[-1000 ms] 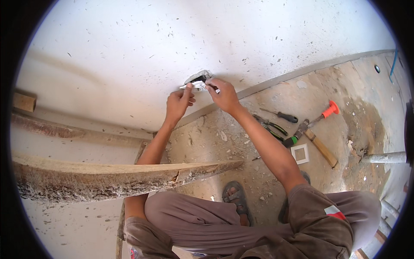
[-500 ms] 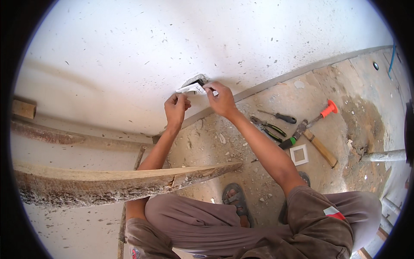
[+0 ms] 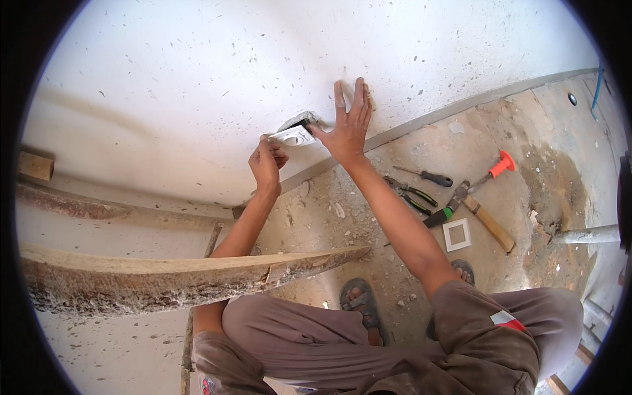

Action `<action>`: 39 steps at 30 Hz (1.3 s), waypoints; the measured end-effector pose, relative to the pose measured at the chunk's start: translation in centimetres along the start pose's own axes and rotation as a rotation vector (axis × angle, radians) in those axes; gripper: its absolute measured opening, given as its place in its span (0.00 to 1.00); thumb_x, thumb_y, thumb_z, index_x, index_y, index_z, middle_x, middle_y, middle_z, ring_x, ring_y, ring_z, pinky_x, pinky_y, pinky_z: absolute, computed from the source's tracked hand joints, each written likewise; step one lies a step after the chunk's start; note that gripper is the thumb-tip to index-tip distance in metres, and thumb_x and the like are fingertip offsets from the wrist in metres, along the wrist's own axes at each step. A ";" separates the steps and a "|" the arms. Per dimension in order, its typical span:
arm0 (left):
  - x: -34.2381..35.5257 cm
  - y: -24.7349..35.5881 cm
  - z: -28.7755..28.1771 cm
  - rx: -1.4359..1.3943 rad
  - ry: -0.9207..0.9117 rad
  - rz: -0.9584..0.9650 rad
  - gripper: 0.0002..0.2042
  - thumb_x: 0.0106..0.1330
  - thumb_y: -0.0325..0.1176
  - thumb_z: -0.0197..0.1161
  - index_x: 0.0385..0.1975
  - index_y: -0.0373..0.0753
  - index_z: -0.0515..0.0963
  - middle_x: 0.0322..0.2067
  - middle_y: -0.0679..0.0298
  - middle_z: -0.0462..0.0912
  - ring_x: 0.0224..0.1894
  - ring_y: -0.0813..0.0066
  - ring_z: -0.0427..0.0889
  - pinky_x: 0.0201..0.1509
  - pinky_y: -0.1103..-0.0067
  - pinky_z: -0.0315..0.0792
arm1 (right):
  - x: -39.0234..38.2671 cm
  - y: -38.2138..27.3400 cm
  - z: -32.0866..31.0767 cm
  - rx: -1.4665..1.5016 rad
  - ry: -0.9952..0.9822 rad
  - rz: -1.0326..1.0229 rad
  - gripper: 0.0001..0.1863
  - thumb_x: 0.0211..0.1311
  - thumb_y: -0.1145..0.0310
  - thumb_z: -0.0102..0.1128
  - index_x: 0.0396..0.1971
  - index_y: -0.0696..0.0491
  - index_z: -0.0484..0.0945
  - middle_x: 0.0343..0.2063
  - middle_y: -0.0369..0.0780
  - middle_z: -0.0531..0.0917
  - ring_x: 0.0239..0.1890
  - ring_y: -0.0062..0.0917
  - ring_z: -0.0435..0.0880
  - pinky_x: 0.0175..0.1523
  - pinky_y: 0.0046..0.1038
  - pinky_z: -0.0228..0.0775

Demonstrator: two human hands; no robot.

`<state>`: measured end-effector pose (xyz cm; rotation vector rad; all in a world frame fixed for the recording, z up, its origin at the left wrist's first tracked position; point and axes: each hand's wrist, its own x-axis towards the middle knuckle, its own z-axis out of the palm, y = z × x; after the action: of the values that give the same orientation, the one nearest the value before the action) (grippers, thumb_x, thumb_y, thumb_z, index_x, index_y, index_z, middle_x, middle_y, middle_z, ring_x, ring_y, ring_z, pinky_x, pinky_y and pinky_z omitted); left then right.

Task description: The person installs an electrical outlet by connecting wires to the back of the socket unit using a screwdriver and then pushing the assembly into the wall-mounted box.

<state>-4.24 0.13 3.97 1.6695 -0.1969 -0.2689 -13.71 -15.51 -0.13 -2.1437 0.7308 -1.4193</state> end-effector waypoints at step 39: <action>-0.8 -2.1 -0.1 0.121 -0.103 0.072 0.16 0.75 0.43 0.49 0.42 0.36 0.75 0.33 0.60 0.81 0.29 0.71 0.82 0.33 0.79 0.75 | -1.1 0.5 1.0 0.010 -0.020 -0.010 0.62 0.39 0.49 0.80 0.75 0.42 0.50 0.74 0.55 0.38 0.75 0.54 0.38 0.72 0.60 0.39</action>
<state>-5.06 0.68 1.92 1.7657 -0.3555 -0.2934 -13.18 -15.06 -1.53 -2.1539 0.7056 -1.4012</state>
